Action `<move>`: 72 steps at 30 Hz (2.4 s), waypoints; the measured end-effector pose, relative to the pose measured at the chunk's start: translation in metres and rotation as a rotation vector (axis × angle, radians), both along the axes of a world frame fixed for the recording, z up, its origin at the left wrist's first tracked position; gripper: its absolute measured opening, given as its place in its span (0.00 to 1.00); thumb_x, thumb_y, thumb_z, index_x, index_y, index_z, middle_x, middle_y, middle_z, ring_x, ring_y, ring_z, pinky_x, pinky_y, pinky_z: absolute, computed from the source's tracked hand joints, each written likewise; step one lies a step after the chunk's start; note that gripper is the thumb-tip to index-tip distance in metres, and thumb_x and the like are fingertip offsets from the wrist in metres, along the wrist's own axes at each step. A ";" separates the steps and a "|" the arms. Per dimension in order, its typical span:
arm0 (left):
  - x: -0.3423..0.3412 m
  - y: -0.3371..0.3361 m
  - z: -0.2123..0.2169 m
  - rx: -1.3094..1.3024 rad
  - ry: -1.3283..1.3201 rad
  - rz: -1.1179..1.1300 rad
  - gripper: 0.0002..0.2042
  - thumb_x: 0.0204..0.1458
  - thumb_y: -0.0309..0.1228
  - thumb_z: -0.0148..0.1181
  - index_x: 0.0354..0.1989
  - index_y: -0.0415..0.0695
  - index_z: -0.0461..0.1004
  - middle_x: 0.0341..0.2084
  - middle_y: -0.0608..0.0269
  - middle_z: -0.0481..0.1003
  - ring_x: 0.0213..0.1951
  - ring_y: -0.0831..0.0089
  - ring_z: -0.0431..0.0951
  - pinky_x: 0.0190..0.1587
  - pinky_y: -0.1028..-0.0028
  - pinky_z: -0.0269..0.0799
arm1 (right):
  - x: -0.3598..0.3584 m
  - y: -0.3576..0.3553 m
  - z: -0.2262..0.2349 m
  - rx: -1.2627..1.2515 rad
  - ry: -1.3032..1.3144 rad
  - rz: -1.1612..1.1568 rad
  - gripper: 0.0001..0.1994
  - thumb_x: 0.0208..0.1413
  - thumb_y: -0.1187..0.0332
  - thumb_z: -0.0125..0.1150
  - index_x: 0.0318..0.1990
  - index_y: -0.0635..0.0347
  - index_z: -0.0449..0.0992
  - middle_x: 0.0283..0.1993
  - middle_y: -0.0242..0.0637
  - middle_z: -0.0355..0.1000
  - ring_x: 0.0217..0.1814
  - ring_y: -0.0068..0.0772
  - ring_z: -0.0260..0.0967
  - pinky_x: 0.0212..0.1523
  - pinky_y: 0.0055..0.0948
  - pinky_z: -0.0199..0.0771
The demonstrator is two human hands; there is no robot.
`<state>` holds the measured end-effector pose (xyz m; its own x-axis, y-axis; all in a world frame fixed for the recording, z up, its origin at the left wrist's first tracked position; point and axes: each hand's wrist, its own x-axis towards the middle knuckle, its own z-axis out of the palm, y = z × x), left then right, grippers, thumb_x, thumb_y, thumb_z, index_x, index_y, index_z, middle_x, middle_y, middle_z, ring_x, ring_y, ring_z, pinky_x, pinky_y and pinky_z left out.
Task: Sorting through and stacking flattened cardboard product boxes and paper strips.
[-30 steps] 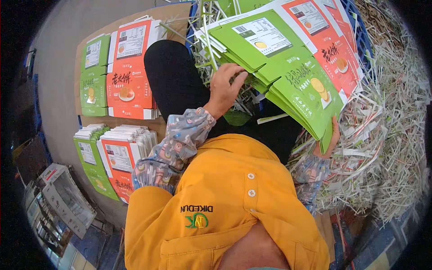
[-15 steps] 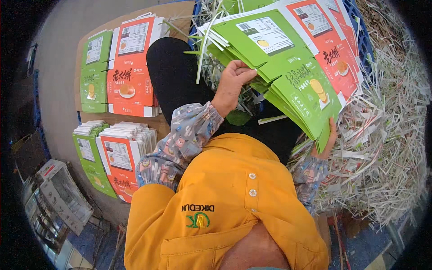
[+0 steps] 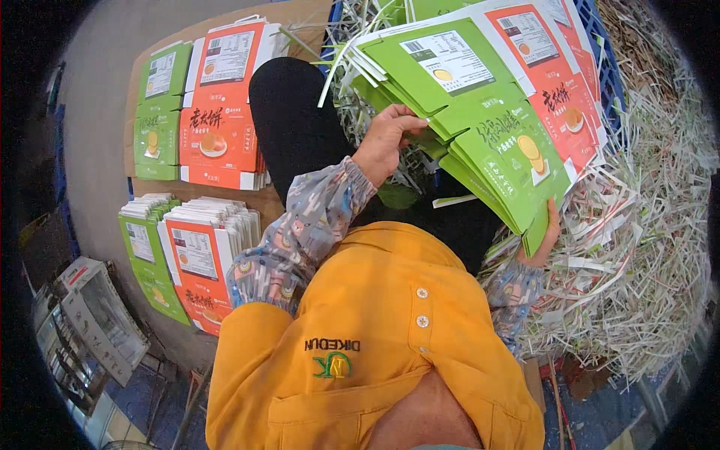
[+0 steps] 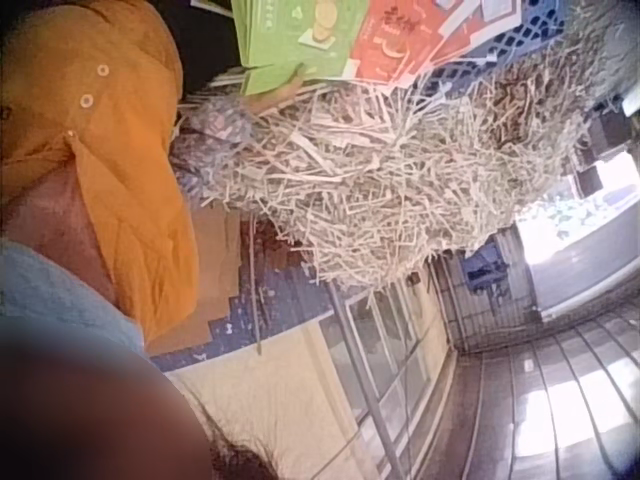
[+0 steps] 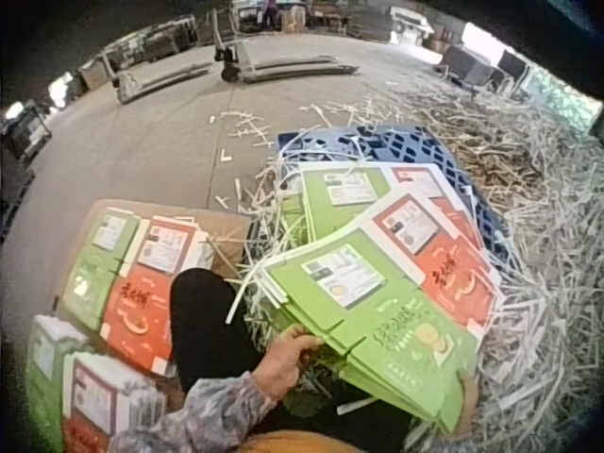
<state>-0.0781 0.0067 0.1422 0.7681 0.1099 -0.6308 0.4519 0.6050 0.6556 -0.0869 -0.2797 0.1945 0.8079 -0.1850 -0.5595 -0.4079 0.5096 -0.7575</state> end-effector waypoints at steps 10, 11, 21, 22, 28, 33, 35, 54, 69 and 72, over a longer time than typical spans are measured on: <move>0.004 -0.002 -0.012 -0.118 0.182 0.037 0.09 0.37 0.24 0.55 0.26 0.47 0.63 0.18 0.70 0.67 0.19 0.80 0.63 0.22 0.79 0.53 | -0.001 0.003 0.000 -0.013 -0.006 0.032 0.19 0.53 0.64 0.45 0.50 0.66 0.59 0.47 0.42 0.64 0.46 0.33 0.64 0.46 0.29 0.65; 0.003 -0.003 -0.015 -0.097 0.169 0.054 0.09 0.35 0.23 0.54 0.26 0.46 0.63 0.17 0.68 0.68 0.17 0.80 0.62 0.20 0.80 0.53 | -0.001 0.002 0.000 -0.013 -0.007 0.029 0.19 0.53 0.64 0.45 0.50 0.66 0.59 0.47 0.42 0.64 0.46 0.33 0.64 0.46 0.29 0.65; -0.026 0.085 -0.036 0.368 0.058 0.209 0.02 0.39 0.24 0.48 0.22 0.39 0.65 0.15 0.66 0.63 0.19 0.78 0.64 0.22 0.76 0.61 | 0.007 -0.034 -0.019 -0.007 -0.023 -0.054 0.18 0.52 0.65 0.47 0.47 0.69 0.62 0.45 0.43 0.66 0.43 0.35 0.67 0.44 0.29 0.67; -0.027 0.119 -0.046 -0.062 -0.034 0.211 0.01 0.38 0.23 0.48 0.20 0.40 0.65 0.15 0.67 0.62 0.18 0.77 0.64 0.21 0.75 0.62 | 0.008 -0.038 -0.023 0.043 -0.020 -0.053 0.18 0.51 0.66 0.47 0.46 0.69 0.63 0.44 0.43 0.67 0.42 0.35 0.67 0.44 0.29 0.67; 0.028 0.174 0.007 0.868 -0.266 0.546 0.06 0.41 0.27 0.53 0.19 0.40 0.65 0.16 0.64 0.67 0.17 0.78 0.64 0.19 0.80 0.58 | 0.007 -0.039 -0.017 -0.115 -0.040 0.008 0.17 0.51 0.65 0.48 0.45 0.68 0.64 0.43 0.43 0.67 0.41 0.34 0.67 0.43 0.29 0.67; 0.000 0.107 0.015 0.554 -0.139 -0.023 0.08 0.45 0.33 0.55 0.20 0.43 0.69 0.13 0.69 0.67 0.17 0.82 0.64 0.19 0.82 0.58 | -0.001 -0.021 -0.007 0.066 -0.047 -0.021 0.18 0.51 0.65 0.48 0.47 0.66 0.62 0.44 0.42 0.66 0.43 0.34 0.66 0.47 0.29 0.64; -0.032 0.063 0.019 0.134 -0.042 -0.302 0.14 0.49 0.40 0.49 0.28 0.40 0.70 0.23 0.61 0.72 0.25 0.74 0.72 0.31 0.77 0.68 | -0.001 0.007 0.008 0.071 -0.020 -0.045 0.19 0.51 0.65 0.47 0.49 0.66 0.61 0.46 0.42 0.65 0.46 0.35 0.64 0.48 0.32 0.63; -0.017 0.023 0.022 -0.017 -0.083 0.059 0.19 0.40 0.16 0.50 0.45 0.34 0.61 0.39 0.55 0.68 0.39 0.66 0.70 0.42 0.71 0.68 | 0.053 -0.050 -0.104 -0.092 -0.090 0.009 0.16 0.52 0.58 0.49 0.40 0.62 0.65 0.36 0.37 0.67 0.34 0.29 0.65 0.33 0.25 0.67; -0.016 0.042 0.006 0.153 0.044 0.016 0.15 0.43 0.21 0.51 0.42 0.37 0.65 0.36 0.60 0.70 0.35 0.69 0.72 0.37 0.73 0.69 | 0.117 -0.008 -0.043 -0.358 -0.306 0.119 0.16 0.43 0.76 0.54 0.43 0.70 0.65 0.45 0.44 0.64 0.44 0.37 0.65 0.42 0.30 0.67; -0.012 0.028 0.046 0.621 -0.278 -0.140 0.10 0.43 0.21 0.51 0.35 0.36 0.69 0.29 0.64 0.72 0.30 0.76 0.71 0.32 0.77 0.68 | 0.100 -0.009 -0.027 -0.559 -0.374 0.211 0.16 0.44 0.76 0.54 0.43 0.70 0.66 0.45 0.44 0.65 0.43 0.38 0.66 0.42 0.30 0.67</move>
